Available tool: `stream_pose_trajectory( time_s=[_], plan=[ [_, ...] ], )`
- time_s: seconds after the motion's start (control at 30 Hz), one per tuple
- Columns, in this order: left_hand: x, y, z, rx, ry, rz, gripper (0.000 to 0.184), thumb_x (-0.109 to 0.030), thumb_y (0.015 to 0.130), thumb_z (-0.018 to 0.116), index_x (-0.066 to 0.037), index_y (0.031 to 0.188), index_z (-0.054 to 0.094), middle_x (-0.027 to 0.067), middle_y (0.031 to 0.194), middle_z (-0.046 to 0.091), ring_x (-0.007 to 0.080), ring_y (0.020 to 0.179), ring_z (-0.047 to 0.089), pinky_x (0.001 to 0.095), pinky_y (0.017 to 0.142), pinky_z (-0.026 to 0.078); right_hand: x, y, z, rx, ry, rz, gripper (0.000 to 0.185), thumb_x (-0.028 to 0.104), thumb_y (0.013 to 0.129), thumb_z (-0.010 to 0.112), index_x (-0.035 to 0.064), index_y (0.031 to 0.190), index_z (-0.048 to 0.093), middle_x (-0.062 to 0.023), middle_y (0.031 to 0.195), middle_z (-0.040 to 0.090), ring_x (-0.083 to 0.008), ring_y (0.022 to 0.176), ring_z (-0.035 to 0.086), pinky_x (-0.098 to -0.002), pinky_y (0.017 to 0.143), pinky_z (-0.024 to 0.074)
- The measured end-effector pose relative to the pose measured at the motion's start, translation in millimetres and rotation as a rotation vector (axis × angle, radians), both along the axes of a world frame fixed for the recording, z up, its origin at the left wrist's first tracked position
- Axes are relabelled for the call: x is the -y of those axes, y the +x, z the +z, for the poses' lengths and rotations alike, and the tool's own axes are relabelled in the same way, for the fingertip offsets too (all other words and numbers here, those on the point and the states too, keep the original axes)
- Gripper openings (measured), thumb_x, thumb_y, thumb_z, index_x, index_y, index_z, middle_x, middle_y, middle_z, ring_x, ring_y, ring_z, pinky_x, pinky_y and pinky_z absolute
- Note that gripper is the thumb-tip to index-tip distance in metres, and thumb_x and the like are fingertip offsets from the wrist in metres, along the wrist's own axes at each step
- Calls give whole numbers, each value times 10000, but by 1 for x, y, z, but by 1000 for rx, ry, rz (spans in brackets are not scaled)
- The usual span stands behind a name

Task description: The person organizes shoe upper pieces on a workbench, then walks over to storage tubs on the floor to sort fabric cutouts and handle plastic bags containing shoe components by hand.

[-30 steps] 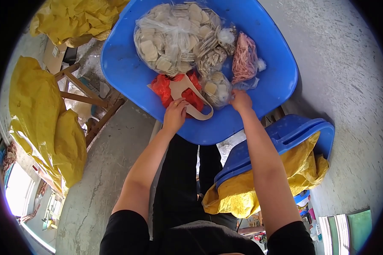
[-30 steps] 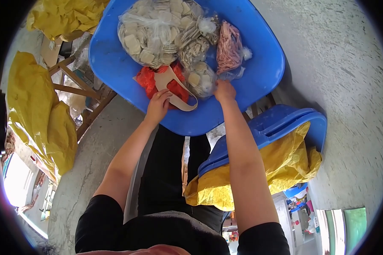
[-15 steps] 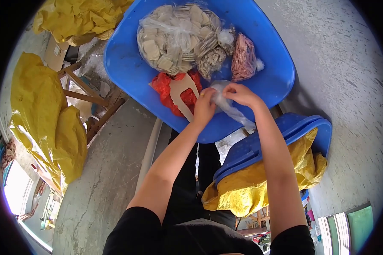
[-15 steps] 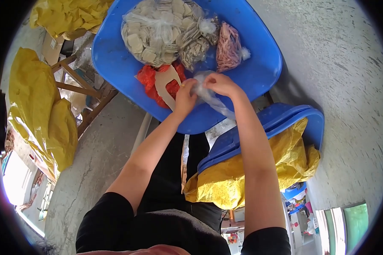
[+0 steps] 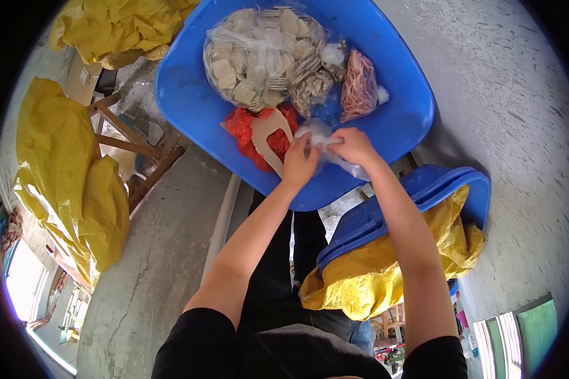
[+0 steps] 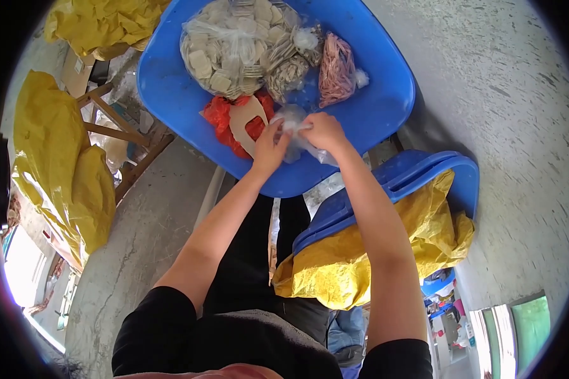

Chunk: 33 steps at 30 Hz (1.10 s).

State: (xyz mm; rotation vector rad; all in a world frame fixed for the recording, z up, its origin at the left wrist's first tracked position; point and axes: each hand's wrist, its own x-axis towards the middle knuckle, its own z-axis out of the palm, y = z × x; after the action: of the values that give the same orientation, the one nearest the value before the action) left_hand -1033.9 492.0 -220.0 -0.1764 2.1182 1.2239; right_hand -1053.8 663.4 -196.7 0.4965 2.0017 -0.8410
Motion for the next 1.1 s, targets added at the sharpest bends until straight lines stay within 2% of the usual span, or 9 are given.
stream_pose_trajectory(
  time_s=[0.03, 0.17, 0.37, 0.5, 0.7, 0.83, 1.0, 1.03, 1.1],
  plan=[
    [3, 1, -4, 1, 2, 2, 366, -46, 784, 630, -26, 1141, 552, 114, 1073, 568, 233, 876, 577, 283, 736, 477, -1, 2, 0, 1, 2, 2, 279, 259, 738, 682, 70, 942, 704, -77, 855, 683, -245, 766, 625, -300, 721, 481],
    [37, 6, -32, 520, 445, 320, 314, -61, 822, 602, -14, 1130, 566, 100, 1016, 585, 175, 818, 569, 240, 726, 467, 3, 24, -9, 152, -478, -398, 306, 235, 731, 678, 57, 979, 687, -98, 808, 673, -223, 715, 615, -286, 674, 484],
    [46, 12, -12, 389, 529, 413, 296, -26, 775, 602, -4, 1071, 597, 76, 895, 613, 139, 764, 567, 220, 700, 470, 34, 53, -25, -111, -479, -397, 272, 218, 719, 677, 45, 929, 662, -96, 731, 647, -210, 650, 587, -289, 616, 478],
    [48, 3, -3, 227, 229, 37, 316, -19, 773, 589, -12, 1089, 576, 50, 868, 592, 101, 756, 534, 195, 690, 436, 57, 44, -3, -109, -77, -127, 244, 212, 703, 642, 46, 880, 611, -134, 729, 635, -337, 666, 610, -378, 634, 493],
    [35, 3, 5, 340, 24, 66, 276, 12, 749, 581, -13, 1024, 581, 55, 832, 588, 121, 762, 554, 193, 684, 449, 80, 54, -3, -300, 187, -287, 203, 221, 693, 641, 55, 787, 571, -129, 722, 625, -347, 649, 602, -388, 628, 491],
    [38, 25, -16, 464, 479, 373, 271, -13, 737, 600, -27, 1006, 566, 28, 816, 566, 98, 722, 524, 189, 642, 420, 88, 58, -15, -228, 302, -515, 193, 208, 725, 639, 35, 804, 604, -86, 699, 618, -283, 624, 590, -349, 596, 476],
    [30, 15, 17, 486, 538, 435, 249, -36, 739, 603, -30, 985, 564, 27, 807, 564, 96, 700, 515, 189, 612, 409, 60, 54, -19, -67, 73, -373, 217, 221, 744, 642, 31, 846, 624, -66, 714, 617, -224, 612, 573, -313, 584, 469],
    [31, 16, 15, 485, 540, 433, 249, -36, 739, 603, -30, 985, 564, 27, 807, 564, 96, 700, 515, 189, 612, 409, 57, 55, -17, -69, 74, -374, 217, 221, 744, 642, 31, 846, 624, -66, 714, 617, -224, 612, 573, -313, 584, 469],
    [33, 18, 2, 392, 385, 351, 227, -39, 742, 598, -30, 966, 562, 40, 788, 567, 119, 693, 523, 209, 619, 422, 51, 57, -9, 7, -144, -502, 212, 216, 754, 645, 32, 858, 632, -45, 714, 607, -182, 600, 543, -291, 555, 449]
  ],
)
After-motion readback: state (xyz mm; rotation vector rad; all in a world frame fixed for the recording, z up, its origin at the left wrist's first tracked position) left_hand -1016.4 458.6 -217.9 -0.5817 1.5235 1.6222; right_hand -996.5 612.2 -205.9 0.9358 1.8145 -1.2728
